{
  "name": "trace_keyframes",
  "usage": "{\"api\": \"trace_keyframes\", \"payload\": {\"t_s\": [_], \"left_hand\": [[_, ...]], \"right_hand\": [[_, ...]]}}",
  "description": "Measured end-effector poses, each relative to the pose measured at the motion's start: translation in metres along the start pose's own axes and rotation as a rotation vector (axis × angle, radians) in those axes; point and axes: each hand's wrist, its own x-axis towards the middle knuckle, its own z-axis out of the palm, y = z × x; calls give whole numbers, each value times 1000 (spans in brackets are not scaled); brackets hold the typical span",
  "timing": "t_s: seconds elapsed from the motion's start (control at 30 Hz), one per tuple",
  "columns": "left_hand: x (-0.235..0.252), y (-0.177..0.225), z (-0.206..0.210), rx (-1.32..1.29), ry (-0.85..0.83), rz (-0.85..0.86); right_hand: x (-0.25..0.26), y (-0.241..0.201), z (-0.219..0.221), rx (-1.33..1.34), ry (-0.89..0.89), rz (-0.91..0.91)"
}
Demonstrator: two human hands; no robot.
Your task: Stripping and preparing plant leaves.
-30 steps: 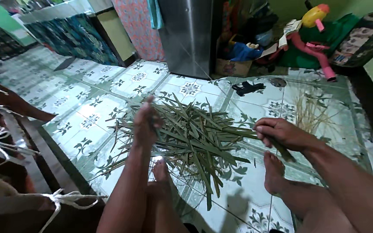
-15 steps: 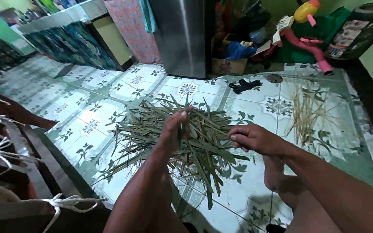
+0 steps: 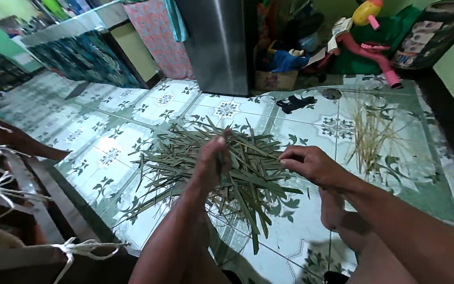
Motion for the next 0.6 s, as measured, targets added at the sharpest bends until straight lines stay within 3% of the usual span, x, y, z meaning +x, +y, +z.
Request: {"api": "trace_keyframes", "payload": {"t_s": [0.13, 0.37, 0.5, 0.6], "left_hand": [[-7, -12, 33, 114, -178, -150], [2, 26, -38, -129, 70, 142], [-2, 4, -17, 5, -65, 22], [-5, 8, -1, 43, -123, -40]], "right_hand": [[2, -4, 11, 19, -13, -33], [-1, 12, -14, -7, -51, -13], [1, 11, -6, 18, -86, -14], [2, 18, -10, 1, -104, -57]]}}
